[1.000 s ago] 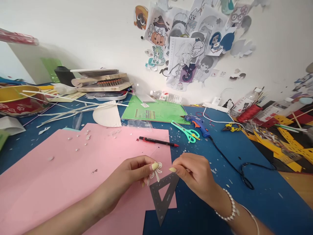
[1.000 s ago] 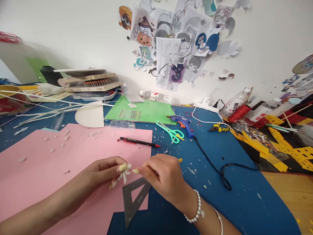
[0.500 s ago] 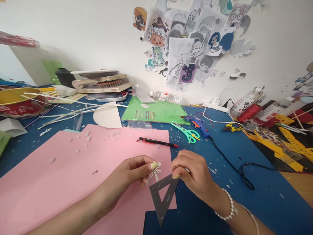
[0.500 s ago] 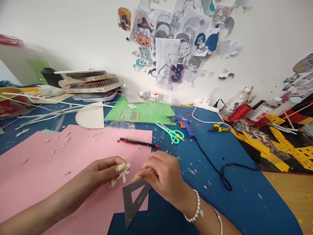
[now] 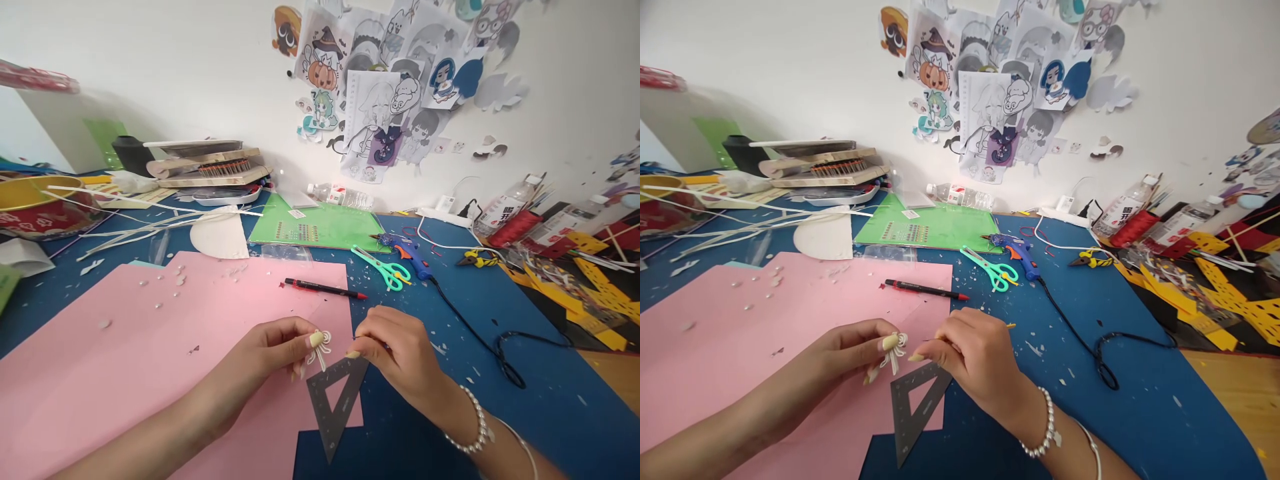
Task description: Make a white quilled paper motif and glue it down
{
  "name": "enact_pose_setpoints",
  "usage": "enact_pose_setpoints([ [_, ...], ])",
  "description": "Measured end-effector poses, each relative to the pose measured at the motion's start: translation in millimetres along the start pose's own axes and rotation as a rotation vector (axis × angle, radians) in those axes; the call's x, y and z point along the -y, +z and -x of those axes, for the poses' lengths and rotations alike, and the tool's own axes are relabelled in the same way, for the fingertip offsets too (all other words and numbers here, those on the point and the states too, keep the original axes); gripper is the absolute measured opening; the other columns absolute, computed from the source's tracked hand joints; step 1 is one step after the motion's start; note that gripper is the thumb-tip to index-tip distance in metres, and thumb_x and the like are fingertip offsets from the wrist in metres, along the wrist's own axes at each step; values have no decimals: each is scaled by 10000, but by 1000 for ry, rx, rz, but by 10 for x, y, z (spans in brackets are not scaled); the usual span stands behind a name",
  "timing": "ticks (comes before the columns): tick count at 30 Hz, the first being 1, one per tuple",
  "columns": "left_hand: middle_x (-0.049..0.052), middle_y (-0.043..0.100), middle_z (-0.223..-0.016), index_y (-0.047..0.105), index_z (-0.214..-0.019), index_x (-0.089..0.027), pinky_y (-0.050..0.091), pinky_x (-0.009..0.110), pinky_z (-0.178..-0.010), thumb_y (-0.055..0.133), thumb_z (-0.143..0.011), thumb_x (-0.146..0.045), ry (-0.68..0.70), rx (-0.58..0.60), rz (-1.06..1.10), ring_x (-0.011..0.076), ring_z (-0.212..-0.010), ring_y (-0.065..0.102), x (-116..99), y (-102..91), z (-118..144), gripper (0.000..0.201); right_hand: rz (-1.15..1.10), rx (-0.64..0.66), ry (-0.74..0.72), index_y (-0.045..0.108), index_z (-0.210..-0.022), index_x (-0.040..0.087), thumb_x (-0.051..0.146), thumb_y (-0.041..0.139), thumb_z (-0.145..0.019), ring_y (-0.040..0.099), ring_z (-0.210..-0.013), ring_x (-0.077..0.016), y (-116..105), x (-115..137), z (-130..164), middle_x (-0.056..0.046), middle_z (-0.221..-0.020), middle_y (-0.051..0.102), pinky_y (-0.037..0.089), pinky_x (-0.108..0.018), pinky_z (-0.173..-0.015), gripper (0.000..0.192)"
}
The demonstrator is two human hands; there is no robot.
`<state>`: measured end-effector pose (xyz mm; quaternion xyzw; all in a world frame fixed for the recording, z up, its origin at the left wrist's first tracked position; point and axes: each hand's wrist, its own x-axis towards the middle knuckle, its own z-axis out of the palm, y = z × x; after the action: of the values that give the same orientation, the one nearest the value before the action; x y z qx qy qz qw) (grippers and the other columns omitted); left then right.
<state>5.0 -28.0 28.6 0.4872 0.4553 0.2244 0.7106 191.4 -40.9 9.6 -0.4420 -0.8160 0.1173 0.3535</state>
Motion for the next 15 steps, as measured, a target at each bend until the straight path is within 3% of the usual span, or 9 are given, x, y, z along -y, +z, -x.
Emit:
enact_pose_setpoints([
  [15,-47,446,-606,573,-650,-168,287,212,-558,556,-726,-348,15,17,0,104,-572,356,2,21,-11,196,79,-45,2,490,-512,148,364,431,-822,375,-475,-84,28,-18,18,14,-478,440,270,-220,-479,382],
])
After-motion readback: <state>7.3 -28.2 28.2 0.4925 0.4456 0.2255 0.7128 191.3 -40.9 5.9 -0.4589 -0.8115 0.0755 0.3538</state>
